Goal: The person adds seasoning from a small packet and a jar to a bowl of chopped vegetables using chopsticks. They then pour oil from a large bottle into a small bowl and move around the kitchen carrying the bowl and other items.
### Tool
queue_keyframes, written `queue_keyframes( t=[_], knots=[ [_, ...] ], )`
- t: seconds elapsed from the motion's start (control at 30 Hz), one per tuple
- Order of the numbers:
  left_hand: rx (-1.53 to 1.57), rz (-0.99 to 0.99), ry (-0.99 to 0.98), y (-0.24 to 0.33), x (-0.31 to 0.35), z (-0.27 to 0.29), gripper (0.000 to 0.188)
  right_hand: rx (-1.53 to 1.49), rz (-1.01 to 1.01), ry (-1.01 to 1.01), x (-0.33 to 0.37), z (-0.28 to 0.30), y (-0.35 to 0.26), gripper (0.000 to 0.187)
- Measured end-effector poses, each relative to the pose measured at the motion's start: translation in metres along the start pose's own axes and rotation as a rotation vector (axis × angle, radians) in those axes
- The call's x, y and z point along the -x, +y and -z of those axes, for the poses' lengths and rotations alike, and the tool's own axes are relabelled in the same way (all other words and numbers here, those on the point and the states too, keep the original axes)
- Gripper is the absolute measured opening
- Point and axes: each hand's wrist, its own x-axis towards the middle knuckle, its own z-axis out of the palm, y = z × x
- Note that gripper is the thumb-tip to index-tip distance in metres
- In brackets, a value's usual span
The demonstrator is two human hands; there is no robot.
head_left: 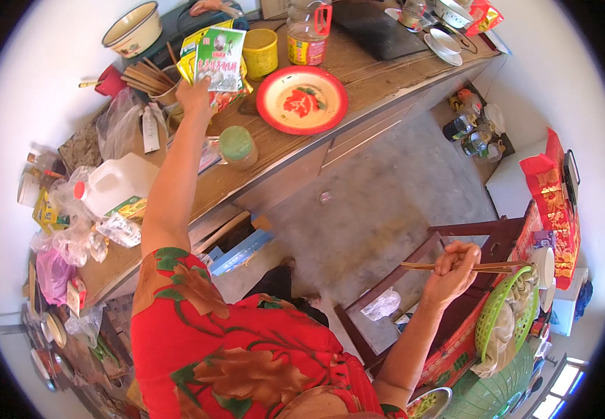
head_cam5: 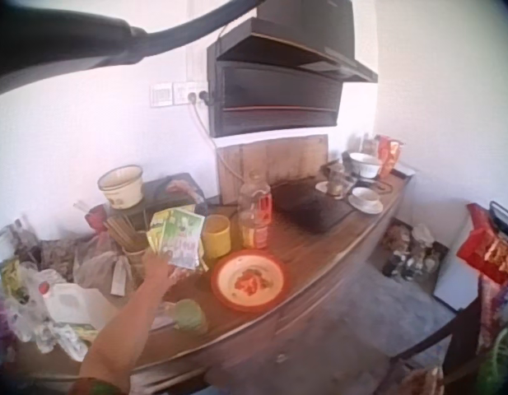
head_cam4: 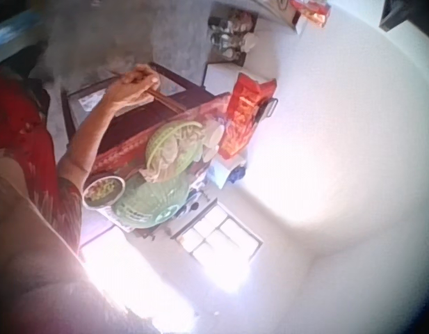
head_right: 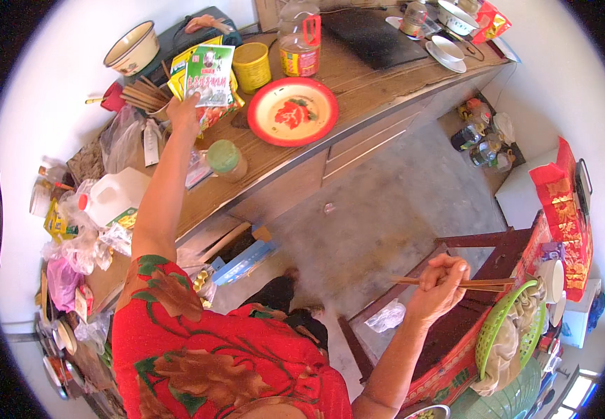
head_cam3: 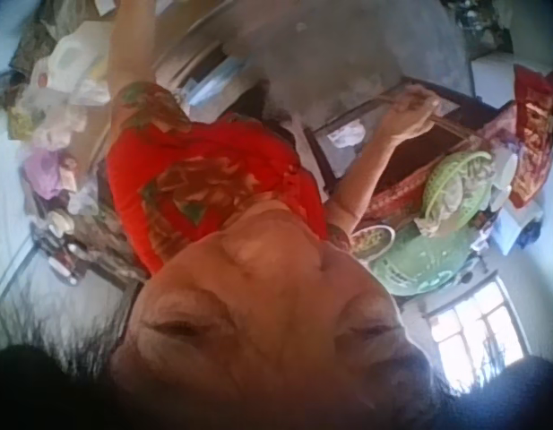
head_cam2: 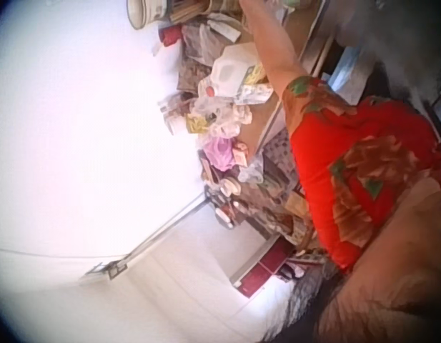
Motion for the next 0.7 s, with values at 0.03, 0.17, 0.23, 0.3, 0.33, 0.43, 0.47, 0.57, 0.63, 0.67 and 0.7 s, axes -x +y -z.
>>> queue_keyframes(
  t=[0.03,0.17,0.23,0.3,0.33,0.43,0.47,0.57,0.63,0.67,0.7],
  knots=[
    [-0.030,0.026,0.015,-0.009,-0.004,-0.002,0.026,-0.018,-0.011,-0.027,-0.002,0.008,0.008,0.030],
    [-0.092,0.025,0.006,-0.031,-0.019,0.003,0.026,-0.100,-0.034,-0.023,-0.010,0.015,0.013,0.026],
    [-0.186,0.113,-0.013,-0.045,-0.038,0.017,0.031,-0.140,-0.025,0.001,-0.017,0.014,0.013,0.026],
    [-0.459,0.090,0.147,-0.027,-0.013,-0.004,0.039,-0.122,-0.015,0.027,-0.021,0.027,0.016,0.026],
    [-0.293,0.086,0.073,-0.035,-0.015,-0.003,0.044,-0.113,-0.017,0.036,-0.022,0.033,0.016,0.026],
    [-0.667,-0.107,0.204,-0.045,-0.016,0.000,0.043,-0.116,-0.053,0.088,-0.019,0.037,0.015,0.026],
    [-0.711,-0.137,0.215,-0.044,-0.012,-0.002,0.043,-0.114,-0.063,0.099,-0.019,0.038,0.015,0.026],
    [-0.865,-0.292,0.212,-0.047,-0.020,0.000,0.046,-0.107,-0.054,0.124,-0.016,0.034,0.015,0.029],
    [-0.959,-0.403,0.180,-0.038,-0.007,-0.008,0.055,-0.090,-0.042,0.114,-0.012,0.034,0.014,0.029],
    [-1.017,-0.409,0.113,-0.040,-0.020,0.001,0.069,-0.092,-0.050,0.096,-0.010,0.035,0.014,0.029],
    [-1.042,-0.428,0.157,-0.039,-0.019,-0.003,0.073,-0.088,-0.045,0.105,-0.009,0.037,0.015,0.030]
  ],
)
